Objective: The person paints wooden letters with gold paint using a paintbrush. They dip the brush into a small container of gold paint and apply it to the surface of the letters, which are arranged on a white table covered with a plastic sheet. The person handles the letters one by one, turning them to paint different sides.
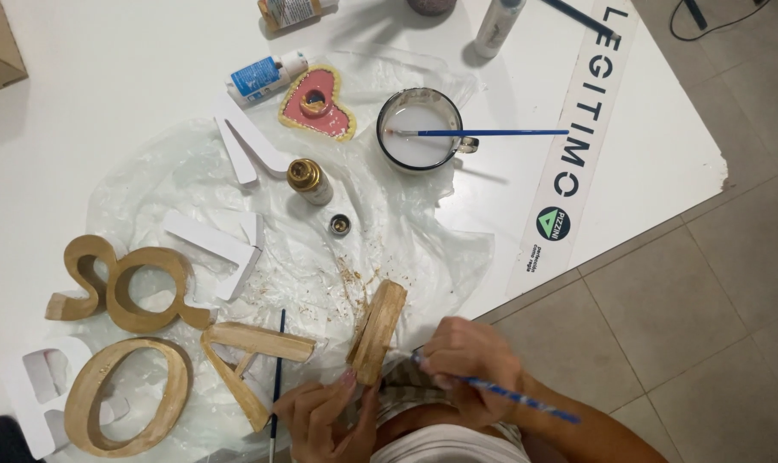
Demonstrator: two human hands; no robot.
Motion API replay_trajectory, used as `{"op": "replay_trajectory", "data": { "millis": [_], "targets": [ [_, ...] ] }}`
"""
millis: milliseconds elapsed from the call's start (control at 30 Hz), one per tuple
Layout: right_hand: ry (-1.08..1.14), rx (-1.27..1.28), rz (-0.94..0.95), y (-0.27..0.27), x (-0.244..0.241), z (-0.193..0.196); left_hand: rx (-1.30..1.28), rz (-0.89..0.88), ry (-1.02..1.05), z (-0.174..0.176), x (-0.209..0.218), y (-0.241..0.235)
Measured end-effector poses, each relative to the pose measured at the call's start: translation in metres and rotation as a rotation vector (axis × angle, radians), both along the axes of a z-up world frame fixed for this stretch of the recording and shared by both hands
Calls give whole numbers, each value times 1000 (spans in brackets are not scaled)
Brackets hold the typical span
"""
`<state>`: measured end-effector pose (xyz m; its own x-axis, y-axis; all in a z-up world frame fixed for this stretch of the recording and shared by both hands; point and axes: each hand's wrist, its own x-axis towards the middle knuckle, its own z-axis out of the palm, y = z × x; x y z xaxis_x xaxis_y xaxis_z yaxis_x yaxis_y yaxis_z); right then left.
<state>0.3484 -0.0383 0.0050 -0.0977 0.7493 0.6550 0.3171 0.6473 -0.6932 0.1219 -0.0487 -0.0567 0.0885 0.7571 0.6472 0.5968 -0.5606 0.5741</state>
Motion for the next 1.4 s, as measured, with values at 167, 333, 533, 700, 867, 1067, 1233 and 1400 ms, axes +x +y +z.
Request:
{"op": "replay_trajectory", "data": {
  "millis": [167, 333, 533, 700, 867, 1067, 1233, 1400],
  "targets": [
    [-1209, -620, 159, -11, 25, -113, 6, 3, -10, 1, 1, 1],
    [19, 105, -152, 3, 4, -14, 16, 14, -20, 3, 3, 1],
    [-147, 82, -65, -13, -10, -44, 19, 32, -7, 3, 5, 2],
    [290, 115, -169, 3, 7, -28, 10, 6, -19, 9, 6, 1],
    [-77, 284, -221, -12, -27, -38, 8, 50, -32, 3, 6, 0],
    [494, 32, -207, -6, 22, -19, -140, -6, -198, 10, 0, -6],
    [762, -123, -236, -2, 40, 21, -312, -17, -524, 22, -12, -4],
    [722, -143, -88, 1, 25, 57, -354, -99, -688, -26, -36, 1]
  ]
}}
